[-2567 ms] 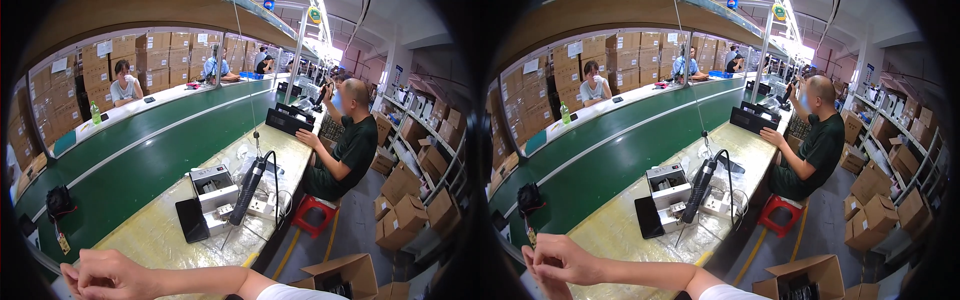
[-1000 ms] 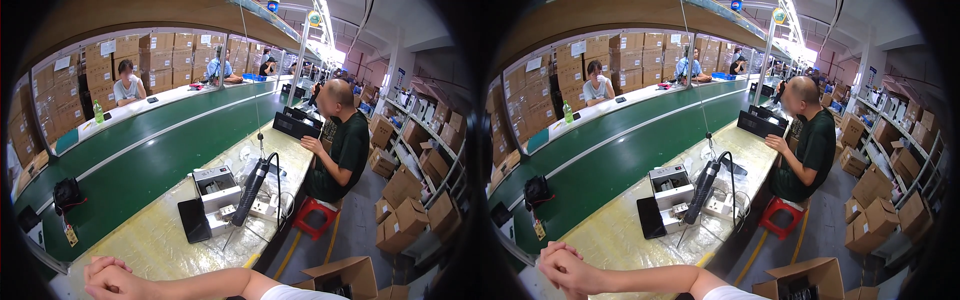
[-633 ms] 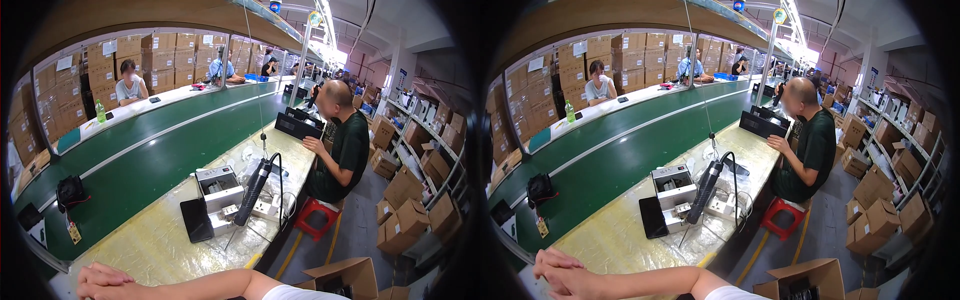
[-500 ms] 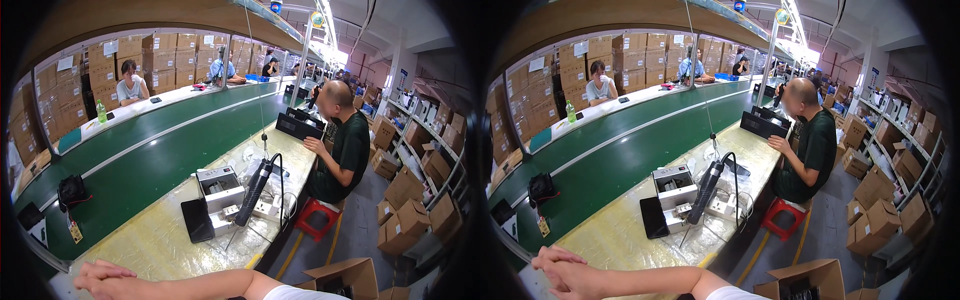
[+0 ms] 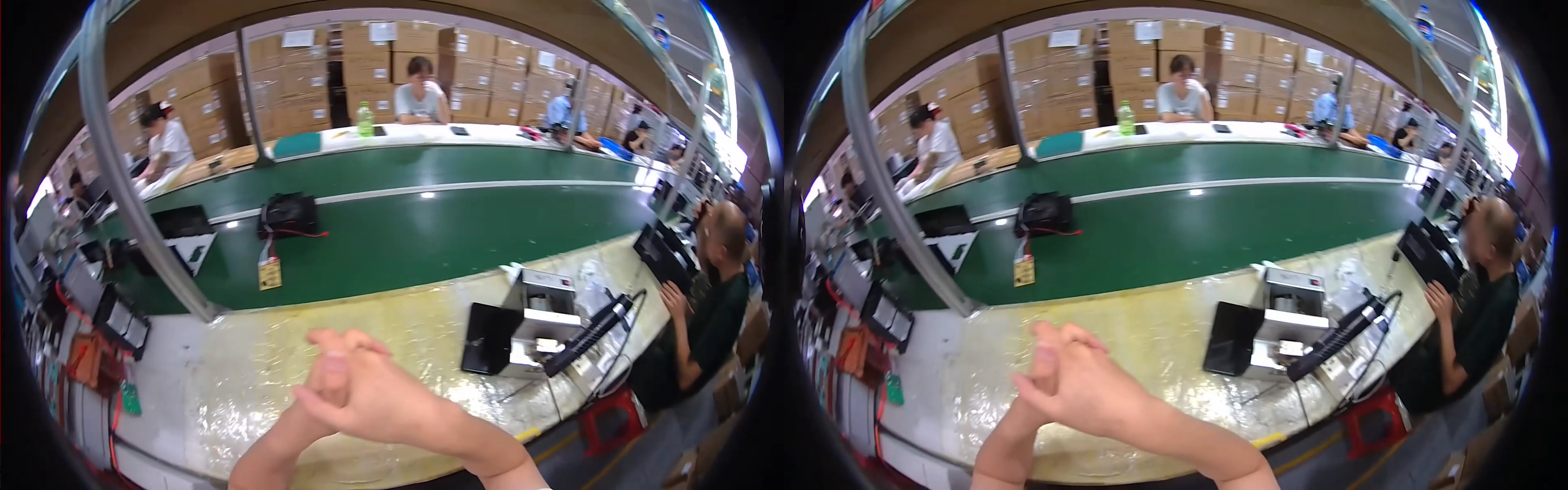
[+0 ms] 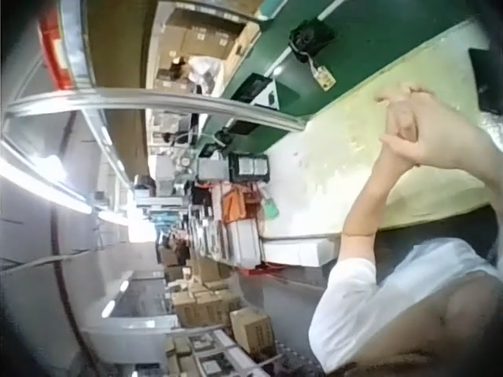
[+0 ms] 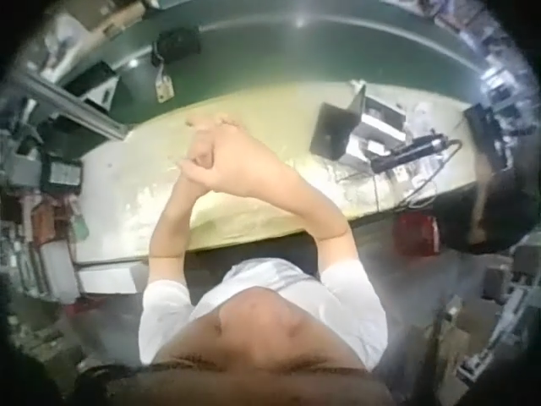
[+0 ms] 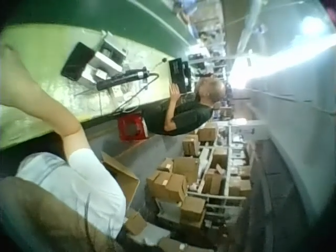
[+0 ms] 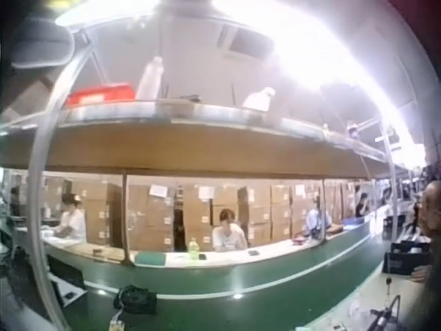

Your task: Assembling a cooling fan unit into a plastic housing using an electric screwdriver.

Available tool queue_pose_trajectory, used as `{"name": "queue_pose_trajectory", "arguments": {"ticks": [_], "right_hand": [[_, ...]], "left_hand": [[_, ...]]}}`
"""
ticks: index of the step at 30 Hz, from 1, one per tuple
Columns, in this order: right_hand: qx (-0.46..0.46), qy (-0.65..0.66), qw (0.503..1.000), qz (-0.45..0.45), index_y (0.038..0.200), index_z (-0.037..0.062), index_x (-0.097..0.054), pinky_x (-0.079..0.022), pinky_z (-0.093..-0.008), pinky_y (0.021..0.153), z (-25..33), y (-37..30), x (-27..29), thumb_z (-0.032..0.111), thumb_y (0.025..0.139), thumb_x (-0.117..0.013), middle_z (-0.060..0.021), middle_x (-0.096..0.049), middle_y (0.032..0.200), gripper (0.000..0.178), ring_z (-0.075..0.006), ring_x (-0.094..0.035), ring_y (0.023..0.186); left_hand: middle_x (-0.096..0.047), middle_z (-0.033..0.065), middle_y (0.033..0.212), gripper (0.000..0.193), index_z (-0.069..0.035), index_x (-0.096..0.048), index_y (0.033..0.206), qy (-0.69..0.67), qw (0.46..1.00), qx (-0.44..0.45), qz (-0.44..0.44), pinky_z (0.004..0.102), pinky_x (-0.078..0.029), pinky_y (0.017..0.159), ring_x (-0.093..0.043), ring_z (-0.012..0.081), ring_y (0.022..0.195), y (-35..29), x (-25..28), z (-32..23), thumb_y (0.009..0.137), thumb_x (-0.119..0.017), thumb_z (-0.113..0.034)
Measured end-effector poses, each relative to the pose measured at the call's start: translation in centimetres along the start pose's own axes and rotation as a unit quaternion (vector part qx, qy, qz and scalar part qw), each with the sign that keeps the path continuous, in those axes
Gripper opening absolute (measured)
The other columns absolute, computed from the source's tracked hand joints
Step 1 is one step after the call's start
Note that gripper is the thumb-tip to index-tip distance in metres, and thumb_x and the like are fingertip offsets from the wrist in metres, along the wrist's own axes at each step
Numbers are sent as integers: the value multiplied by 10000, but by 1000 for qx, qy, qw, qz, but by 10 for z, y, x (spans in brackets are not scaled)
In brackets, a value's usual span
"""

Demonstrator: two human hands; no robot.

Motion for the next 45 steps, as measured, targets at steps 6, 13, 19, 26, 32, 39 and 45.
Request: {"name": "queue_pose_trajectory", "arguments": {"ticks": [6,13,19,26,32,39,45], "right_hand": [[5,-194,981,-6,1390,-7,-452,-533,-457,879,-23,-2,35,452,928,-625,-180,-708,965,673,-404,-659,948],[2,-300,943,-145,1376,140,-534,-548,-380,574,-12,-13,73,331,896,-707,-99,-708,907,545,-271,-691,662],[40,-287,949,-129,1350,144,-558,-519,-359,521,-4,-35,80,318,877,-724,-86,-695,894,531,-257,-679,652],[-8,-327,942,-69,1359,97,-537,-557,-392,596,3,-51,78,309,882,-709,-105,-681,927,550,-277,-690,731],[-2,-222,971,-88,1330,111,-520,-531,-412,751,40,-48,52,182,864,-655,-145,-627,976,490,-343,-659,840],[28,-251,967,-36,1329,63,-516,-524,-419,768,26,-32,26,213,860,-673,-172,-617,969,516,-339,-648,819],[49,-216,974,45,1364,22,-510,-549,-451,792,-7,-8,17,305,907,-687,-158,-676,1010,565,-347,-672,913]], "left_hand": [[-679,123,1038,686,-12,-583,1228,-8,979,92,182,288,-534,687,-687,172,934,1,-17,24,1014,-357,-623],[-703,77,976,156,-15,-636,1086,208,968,90,-109,298,-546,663,-686,166,895,102,76,103,961,-602,-102],[-545,264,1360,610,16,-529,1293,463,864,145,-135,470,-447,1019,-552,362,1249,178,146,189,880,-699,-399],[-225,463,1494,1155,49,-307,1487,628,706,268,-189,634,-109,1165,-211,583,1418,217,156,229,735,-655,-755],[-356,415,1431,1104,14,-333,1452,593,699,344,-203,602,-330,1100,-337,560,1359,206,209,234,654,-759,-618],[-495,323,1343,993,-61,-371,1445,416,828,293,-236,574,-447,1004,-538,462,1215,203,255,231,688,-741,-586],[-530,269,1295,885,-74,-385,1404,-132,893,357,-240,629,-400,1050,-561,421,1193,175,214,160,800,-662,-659]]}}
Point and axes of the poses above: each hand's wrist, its own y-axis towards the middle knuckle, its own x-axis out of the back of the hand, z = x × y, the point moved 6 cm from there along y, towards the middle knuckle
